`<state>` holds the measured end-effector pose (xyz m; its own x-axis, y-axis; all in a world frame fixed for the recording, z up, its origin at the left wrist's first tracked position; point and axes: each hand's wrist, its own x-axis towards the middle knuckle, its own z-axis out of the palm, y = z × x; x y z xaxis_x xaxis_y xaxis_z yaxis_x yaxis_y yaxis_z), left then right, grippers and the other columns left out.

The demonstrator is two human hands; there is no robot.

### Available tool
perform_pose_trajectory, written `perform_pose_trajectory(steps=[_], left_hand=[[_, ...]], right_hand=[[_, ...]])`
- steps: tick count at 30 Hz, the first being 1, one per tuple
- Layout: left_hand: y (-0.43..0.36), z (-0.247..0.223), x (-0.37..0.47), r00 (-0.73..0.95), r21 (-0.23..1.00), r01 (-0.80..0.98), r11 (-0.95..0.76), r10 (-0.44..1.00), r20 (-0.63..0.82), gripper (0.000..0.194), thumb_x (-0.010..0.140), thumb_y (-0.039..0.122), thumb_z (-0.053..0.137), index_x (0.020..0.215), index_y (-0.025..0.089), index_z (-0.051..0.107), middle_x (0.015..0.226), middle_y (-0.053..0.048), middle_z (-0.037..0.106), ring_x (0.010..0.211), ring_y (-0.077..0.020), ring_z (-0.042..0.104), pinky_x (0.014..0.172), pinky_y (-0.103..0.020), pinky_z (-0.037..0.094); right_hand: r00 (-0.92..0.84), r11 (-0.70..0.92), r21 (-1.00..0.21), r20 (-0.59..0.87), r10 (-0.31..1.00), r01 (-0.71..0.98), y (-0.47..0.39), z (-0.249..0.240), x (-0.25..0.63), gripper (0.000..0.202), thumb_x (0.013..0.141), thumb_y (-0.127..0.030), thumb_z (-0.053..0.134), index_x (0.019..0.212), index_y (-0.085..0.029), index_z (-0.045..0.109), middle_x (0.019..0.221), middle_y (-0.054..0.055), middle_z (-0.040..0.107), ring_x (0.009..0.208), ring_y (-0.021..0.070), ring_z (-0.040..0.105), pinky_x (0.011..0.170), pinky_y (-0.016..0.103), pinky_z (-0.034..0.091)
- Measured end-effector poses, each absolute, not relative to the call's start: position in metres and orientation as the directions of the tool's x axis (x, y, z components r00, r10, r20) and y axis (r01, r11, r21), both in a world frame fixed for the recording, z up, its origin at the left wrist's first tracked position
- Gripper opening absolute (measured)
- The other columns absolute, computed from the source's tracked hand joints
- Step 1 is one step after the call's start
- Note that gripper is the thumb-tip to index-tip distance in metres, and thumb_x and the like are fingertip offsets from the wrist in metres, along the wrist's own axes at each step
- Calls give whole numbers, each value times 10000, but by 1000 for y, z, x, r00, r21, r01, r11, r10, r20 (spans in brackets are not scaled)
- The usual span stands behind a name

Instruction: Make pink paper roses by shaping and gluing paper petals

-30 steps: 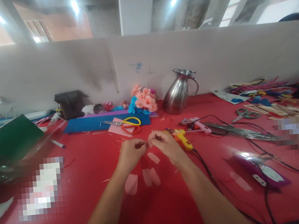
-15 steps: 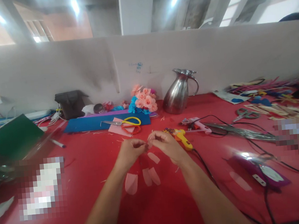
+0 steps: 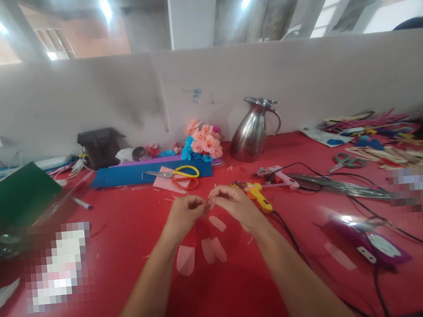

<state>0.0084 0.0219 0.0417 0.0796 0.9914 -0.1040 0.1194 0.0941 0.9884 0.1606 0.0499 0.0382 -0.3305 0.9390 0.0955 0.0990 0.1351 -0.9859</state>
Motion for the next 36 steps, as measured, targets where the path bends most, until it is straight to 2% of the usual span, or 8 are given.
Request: perform_pose_trajectory(steps=[14, 20, 28, 36], left_hand=[[24, 33, 6, 57, 980, 197, 1, 998, -13, 244, 697, 356, 579, 724, 140, 688, 661, -27, 633, 582, -117, 510, 519, -211, 371], [24, 34, 6, 62, 987, 154, 41, 997, -51, 209, 679, 337, 604, 708, 148, 687, 662, -17, 645, 645, -130, 548, 620, -228, 393], [24, 34, 5, 42, 984, 166, 67, 996, -75, 198, 656, 335, 617, 679, 145, 669, 670, -24, 638, 634, -130, 525, 611, -239, 379], [23, 37, 4, 88, 979, 140, 148, 983, -161, 156, 621, 274, 615, 670, 131, 653, 621, -9, 604, 571, -107, 489, 563, -225, 357]], right_hand=[[-300, 123, -984, 80, 951, 127, 51, 38, 162, 94, 708, -249, 554, 688, -183, 617, 742, 12, 635, 736, 148, 570, 723, 290, 425], [-296, 158, -970, 98, 950, 184, 50, 37, 162, 173, 754, -311, 544, 673, -179, 620, 705, 20, 638, 719, 156, 573, 701, 294, 422], [-311, 175, -962, 104, 945, 208, 49, 39, 161, 162, 752, -290, 544, 665, -182, 629, 726, 21, 651, 739, 163, 582, 703, 294, 422], [-319, 215, -953, 140, 937, 214, 50, 39, 161, 142, 747, -263, 542, 682, -180, 637, 750, 26, 660, 743, 160, 589, 729, 293, 433]])
